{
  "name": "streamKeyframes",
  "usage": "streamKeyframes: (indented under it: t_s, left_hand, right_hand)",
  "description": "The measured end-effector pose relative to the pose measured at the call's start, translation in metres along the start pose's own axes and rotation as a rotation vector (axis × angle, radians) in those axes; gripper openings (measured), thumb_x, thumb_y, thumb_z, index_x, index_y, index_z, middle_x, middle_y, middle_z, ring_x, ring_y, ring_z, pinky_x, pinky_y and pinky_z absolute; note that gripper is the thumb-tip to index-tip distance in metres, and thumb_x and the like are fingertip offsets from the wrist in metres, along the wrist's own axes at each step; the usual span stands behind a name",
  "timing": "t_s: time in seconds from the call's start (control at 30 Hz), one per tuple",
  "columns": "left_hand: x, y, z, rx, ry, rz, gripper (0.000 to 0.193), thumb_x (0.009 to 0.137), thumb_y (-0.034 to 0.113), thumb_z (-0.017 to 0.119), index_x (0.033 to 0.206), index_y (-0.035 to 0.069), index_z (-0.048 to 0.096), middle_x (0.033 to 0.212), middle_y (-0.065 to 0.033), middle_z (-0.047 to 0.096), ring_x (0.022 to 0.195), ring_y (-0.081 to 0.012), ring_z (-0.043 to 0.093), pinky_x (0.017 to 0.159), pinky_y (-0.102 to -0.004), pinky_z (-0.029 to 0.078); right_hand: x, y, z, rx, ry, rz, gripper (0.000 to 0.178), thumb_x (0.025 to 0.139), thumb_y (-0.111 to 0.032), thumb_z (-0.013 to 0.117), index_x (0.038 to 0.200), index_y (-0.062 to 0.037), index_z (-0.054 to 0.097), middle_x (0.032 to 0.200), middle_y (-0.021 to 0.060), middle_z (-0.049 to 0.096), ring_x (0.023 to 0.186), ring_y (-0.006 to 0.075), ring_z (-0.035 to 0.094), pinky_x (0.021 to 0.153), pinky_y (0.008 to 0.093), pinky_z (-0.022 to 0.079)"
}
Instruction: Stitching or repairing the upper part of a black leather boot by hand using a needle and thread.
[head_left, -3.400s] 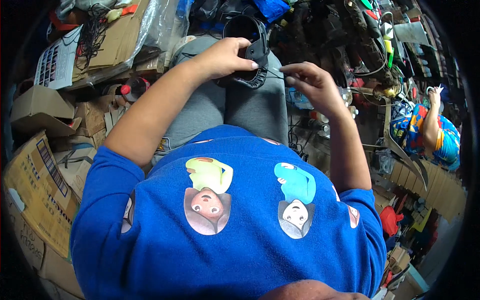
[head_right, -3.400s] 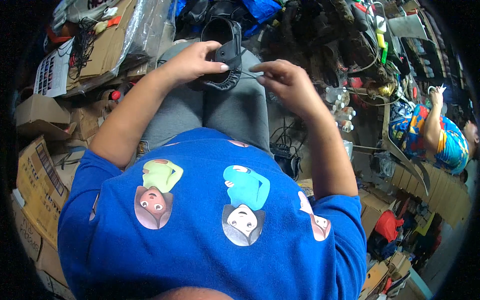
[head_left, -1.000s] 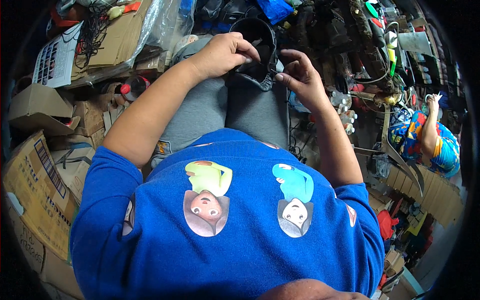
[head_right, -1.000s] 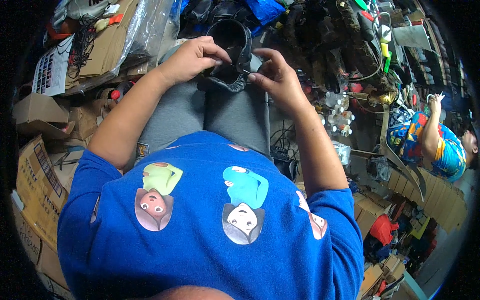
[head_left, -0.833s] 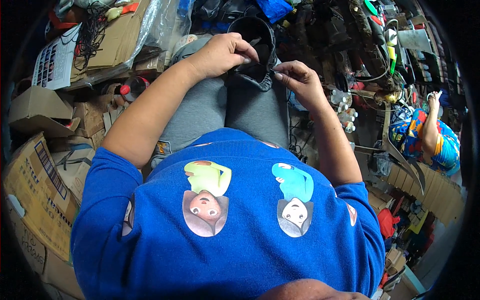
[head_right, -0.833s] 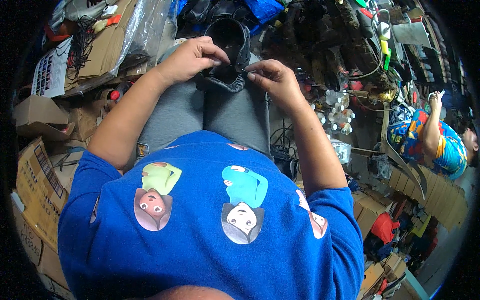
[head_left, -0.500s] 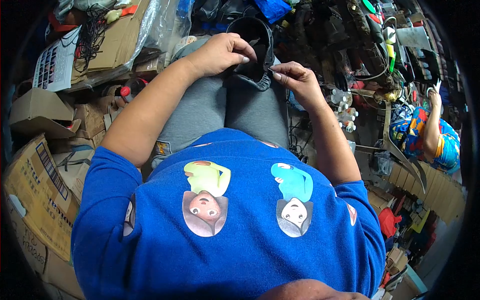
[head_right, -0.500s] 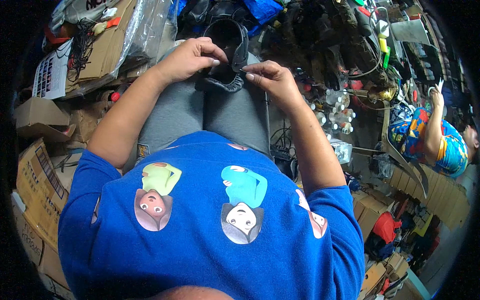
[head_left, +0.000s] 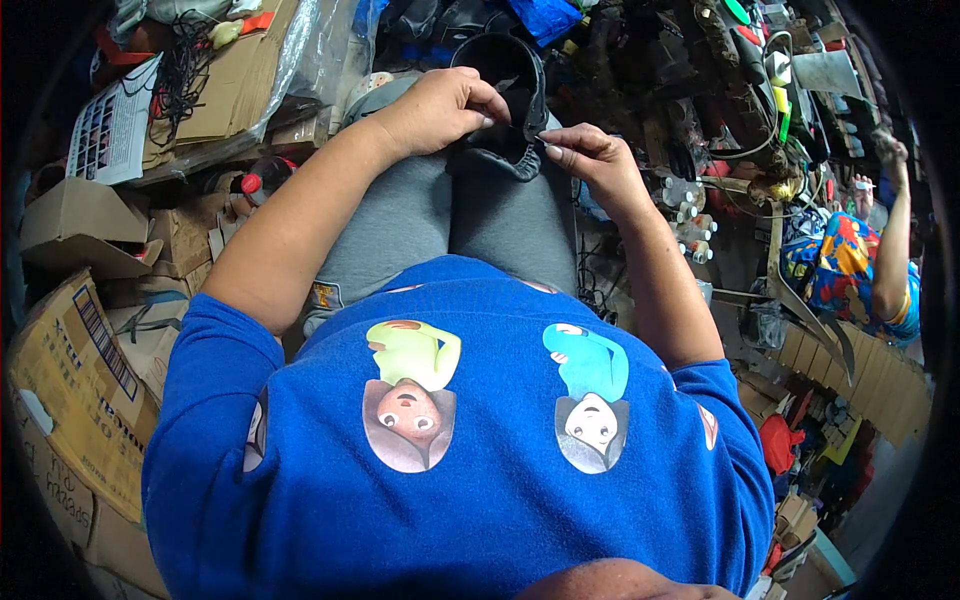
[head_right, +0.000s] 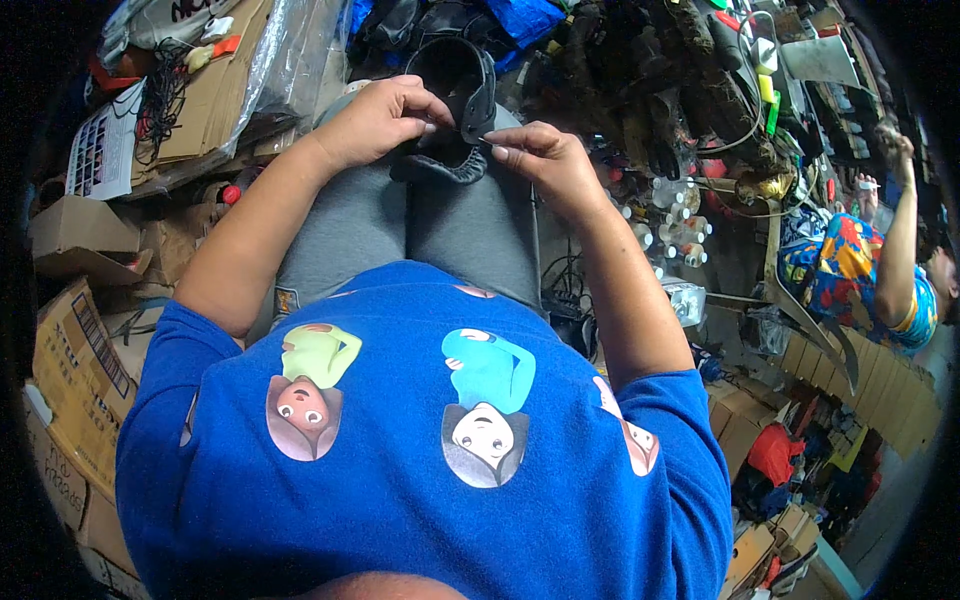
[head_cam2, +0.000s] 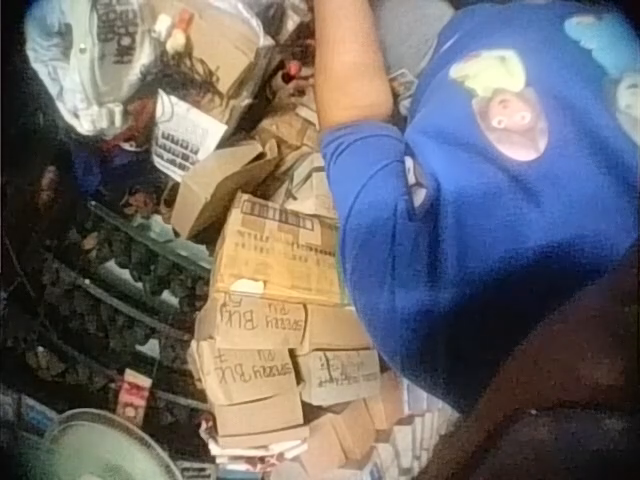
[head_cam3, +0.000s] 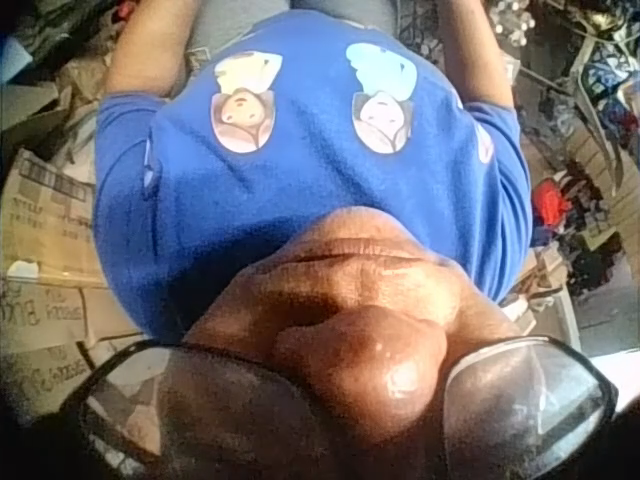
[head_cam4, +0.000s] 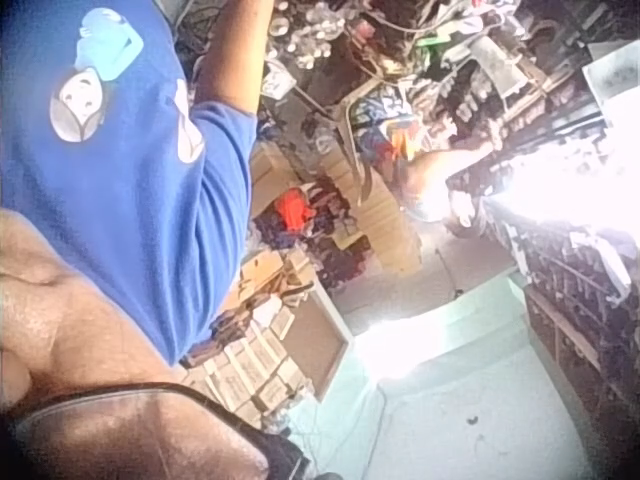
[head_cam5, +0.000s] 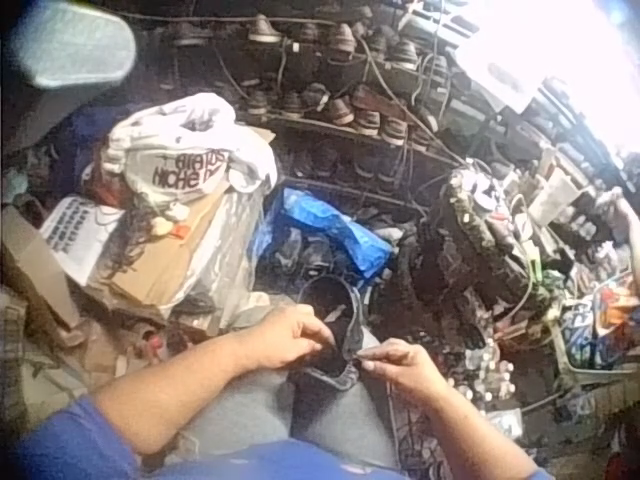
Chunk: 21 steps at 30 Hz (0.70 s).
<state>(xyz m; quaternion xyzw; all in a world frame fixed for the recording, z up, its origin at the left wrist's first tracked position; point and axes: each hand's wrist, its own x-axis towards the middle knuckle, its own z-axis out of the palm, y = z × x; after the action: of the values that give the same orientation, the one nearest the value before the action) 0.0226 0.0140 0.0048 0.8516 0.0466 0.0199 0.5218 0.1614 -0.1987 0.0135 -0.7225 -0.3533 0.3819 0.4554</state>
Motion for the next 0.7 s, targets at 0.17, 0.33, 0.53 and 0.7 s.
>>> streamKeyframes:
  t_s: [0.17,0.33,0.53,0.7]
  left_hand:
    - [0.002,-0.004,0.0,-0.024,0.003,0.028,0.018,0.079,0.003,0.062,0.094,0.006,0.07,0.085,-0.0036,0.054,0.084,-0.0151,0.056,0.078,-0.0261,0.045]
    - [0.002,-0.004,-0.005,-0.213,-0.042,-0.036,0.016,0.08,0.004,0.062,0.094,0.003,0.069,0.086,-0.0026,0.056,0.085,-0.0131,0.056,0.078,-0.0254,0.044]
    - [0.004,-0.001,0.003,-0.144,-0.037,-0.041,0.017,0.079,0.003,0.063,0.095,0.002,0.068,0.089,-0.0046,0.06,0.086,-0.0134,0.058,0.078,-0.0262,0.045]
    - [0.012,0.002,0.015,-0.2,-0.064,-0.026,0.019,0.077,0.001,0.065,0.097,0.002,0.065,0.088,-0.0045,0.064,0.082,-0.0111,0.06,0.076,-0.0265,0.047]
  right_hand:
    - [0.0,0.002,-0.001,0.042,0.002,0.004,0.023,0.08,-0.012,0.072,0.102,-0.0063,0.071,0.091,0.0041,0.063,0.088,0.0126,0.057,0.08,0.0252,0.044]
    - [0.001,0.0,0.0,0.049,-0.004,0.045,0.023,0.081,-0.013,0.072,0.103,-0.006,0.071,0.092,0.0039,0.063,0.09,0.0123,0.057,0.082,0.0252,0.044]
    - [0.0,0.002,0.003,0.12,0.005,0.063,0.025,0.081,-0.012,0.071,0.105,-0.0042,0.069,0.093,0.0024,0.066,0.086,0.0095,0.058,0.078,0.0229,0.045]
    - [0.002,-0.002,0.009,0.266,0.024,0.111,0.024,0.081,-0.011,0.072,0.104,-0.0029,0.068,0.087,0.0001,0.066,0.078,0.0073,0.058,0.073,0.0217,0.047]
